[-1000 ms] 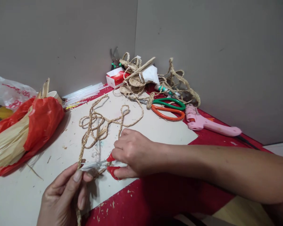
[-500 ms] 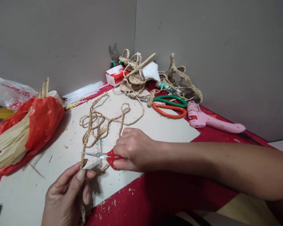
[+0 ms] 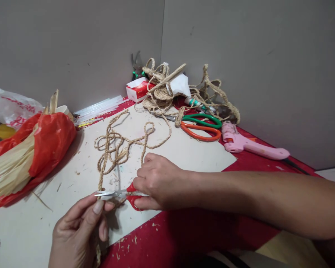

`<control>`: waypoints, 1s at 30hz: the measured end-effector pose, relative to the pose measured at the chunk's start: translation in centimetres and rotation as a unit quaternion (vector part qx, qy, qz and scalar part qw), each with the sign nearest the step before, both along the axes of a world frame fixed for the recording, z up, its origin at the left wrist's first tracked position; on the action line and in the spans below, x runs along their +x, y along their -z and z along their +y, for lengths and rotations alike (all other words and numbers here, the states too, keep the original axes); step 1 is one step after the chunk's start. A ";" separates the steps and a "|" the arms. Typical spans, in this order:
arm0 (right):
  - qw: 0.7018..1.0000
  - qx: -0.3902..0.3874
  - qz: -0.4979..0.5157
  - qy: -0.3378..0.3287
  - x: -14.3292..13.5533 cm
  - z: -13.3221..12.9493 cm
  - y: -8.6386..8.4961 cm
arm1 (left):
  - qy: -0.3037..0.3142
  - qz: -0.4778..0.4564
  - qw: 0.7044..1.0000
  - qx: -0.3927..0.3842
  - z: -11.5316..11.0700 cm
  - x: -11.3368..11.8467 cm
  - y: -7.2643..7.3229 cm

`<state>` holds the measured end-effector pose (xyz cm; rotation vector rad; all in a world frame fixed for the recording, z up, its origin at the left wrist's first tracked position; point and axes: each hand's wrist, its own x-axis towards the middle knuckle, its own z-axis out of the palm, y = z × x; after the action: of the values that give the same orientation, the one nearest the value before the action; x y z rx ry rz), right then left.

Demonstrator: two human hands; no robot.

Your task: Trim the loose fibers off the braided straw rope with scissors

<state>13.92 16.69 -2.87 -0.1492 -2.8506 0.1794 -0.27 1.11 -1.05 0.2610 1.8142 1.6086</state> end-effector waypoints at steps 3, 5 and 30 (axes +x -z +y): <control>1.000 -0.015 0.017 -0.016 0.1 0.3 0.2 | -0.003 -0.012 1.000 -0.002 0.0 -0.1 -0.1; 0.998 -0.006 0.061 -0.002 0.0 0.5 0.6 | 0.001 -0.008 1.000 0.002 -0.1 -0.2 -0.2; 0.995 -0.015 0.102 0.010 -0.3 0.2 1.3 | 0.044 -0.077 0.996 0.027 -0.1 -0.5 -0.5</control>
<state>13.63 16.88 -4.20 -0.1547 -2.6434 0.2197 -0.78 0.96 -0.57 0.2319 1.6233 1.5748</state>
